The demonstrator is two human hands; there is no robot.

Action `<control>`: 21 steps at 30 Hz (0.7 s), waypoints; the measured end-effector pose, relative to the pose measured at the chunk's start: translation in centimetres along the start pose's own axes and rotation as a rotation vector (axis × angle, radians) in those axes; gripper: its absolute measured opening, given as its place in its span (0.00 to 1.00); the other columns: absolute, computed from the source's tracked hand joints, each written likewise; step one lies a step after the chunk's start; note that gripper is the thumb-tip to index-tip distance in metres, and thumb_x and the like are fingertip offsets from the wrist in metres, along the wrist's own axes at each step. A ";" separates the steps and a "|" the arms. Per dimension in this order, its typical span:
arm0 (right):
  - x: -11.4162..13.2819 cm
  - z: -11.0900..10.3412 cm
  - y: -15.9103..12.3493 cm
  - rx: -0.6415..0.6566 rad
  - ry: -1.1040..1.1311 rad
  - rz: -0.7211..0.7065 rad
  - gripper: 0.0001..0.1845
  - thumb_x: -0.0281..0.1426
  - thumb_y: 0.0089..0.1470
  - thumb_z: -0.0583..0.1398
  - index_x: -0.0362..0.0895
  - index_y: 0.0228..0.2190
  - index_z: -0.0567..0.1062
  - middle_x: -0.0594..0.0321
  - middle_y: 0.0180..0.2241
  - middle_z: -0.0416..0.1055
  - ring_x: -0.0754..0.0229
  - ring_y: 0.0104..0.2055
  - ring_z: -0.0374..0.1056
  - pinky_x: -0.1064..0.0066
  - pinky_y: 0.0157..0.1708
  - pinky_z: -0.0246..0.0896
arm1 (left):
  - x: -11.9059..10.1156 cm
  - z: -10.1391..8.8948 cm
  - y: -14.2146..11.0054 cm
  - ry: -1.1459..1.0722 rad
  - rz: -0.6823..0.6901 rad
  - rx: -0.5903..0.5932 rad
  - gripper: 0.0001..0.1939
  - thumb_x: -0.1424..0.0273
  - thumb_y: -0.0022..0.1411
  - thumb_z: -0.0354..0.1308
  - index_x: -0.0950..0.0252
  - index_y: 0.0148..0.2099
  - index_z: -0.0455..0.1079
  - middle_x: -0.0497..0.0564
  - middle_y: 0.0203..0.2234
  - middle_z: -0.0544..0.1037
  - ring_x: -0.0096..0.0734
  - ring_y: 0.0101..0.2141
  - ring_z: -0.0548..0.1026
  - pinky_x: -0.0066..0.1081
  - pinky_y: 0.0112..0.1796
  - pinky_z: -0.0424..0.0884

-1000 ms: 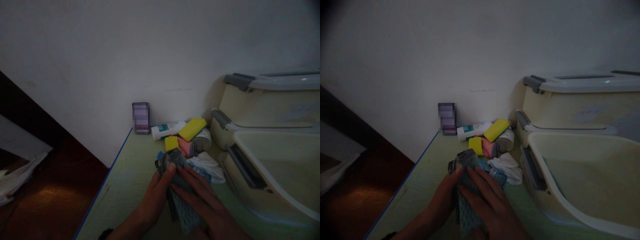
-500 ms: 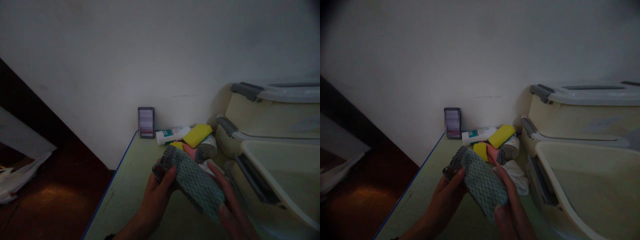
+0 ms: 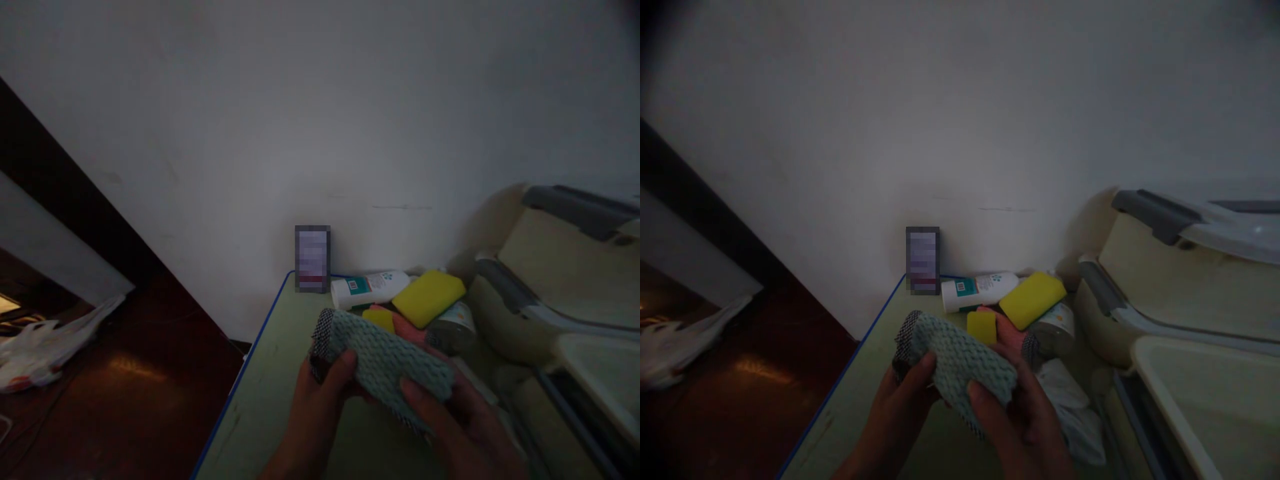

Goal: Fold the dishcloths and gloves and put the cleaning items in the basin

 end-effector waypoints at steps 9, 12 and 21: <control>-2.3 1.9 2.5 0.024 -0.061 -0.085 0.25 0.35 0.58 0.53 0.53 0.57 0.59 0.62 0.50 0.70 0.52 0.48 0.69 0.65 0.39 0.72 | 0.2 -2.4 1.7 -0.077 -0.026 -0.097 0.15 0.62 0.51 0.63 0.68 0.37 0.72 0.56 0.34 0.75 0.39 0.33 0.73 0.29 0.23 0.70; -2.7 1.9 3.2 0.049 -0.067 -0.074 0.26 0.33 0.57 0.54 0.52 0.57 0.59 0.61 0.47 0.72 0.52 0.47 0.70 0.65 0.39 0.72 | 0.2 -3.1 2.0 -0.087 -0.018 -0.157 0.14 0.64 0.49 0.65 0.68 0.35 0.73 0.54 0.33 0.76 0.36 0.32 0.73 0.29 0.25 0.70; -3.2 0.8 2.9 0.022 -0.117 0.044 0.25 0.34 0.54 0.57 0.55 0.54 0.64 0.64 0.48 0.72 0.53 0.37 0.74 0.72 0.21 0.73 | -1.6 -2.9 2.3 -0.009 0.027 -0.086 0.30 0.68 0.44 0.67 0.61 0.51 0.65 0.51 0.34 0.76 0.35 0.36 0.74 0.29 0.38 0.69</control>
Point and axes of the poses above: each hand's wrist, its own y-axis towards the middle knuckle, its own z-axis out of the palm, x = y × z, the point moved 9 cm from there along y, towards the middle knuckle
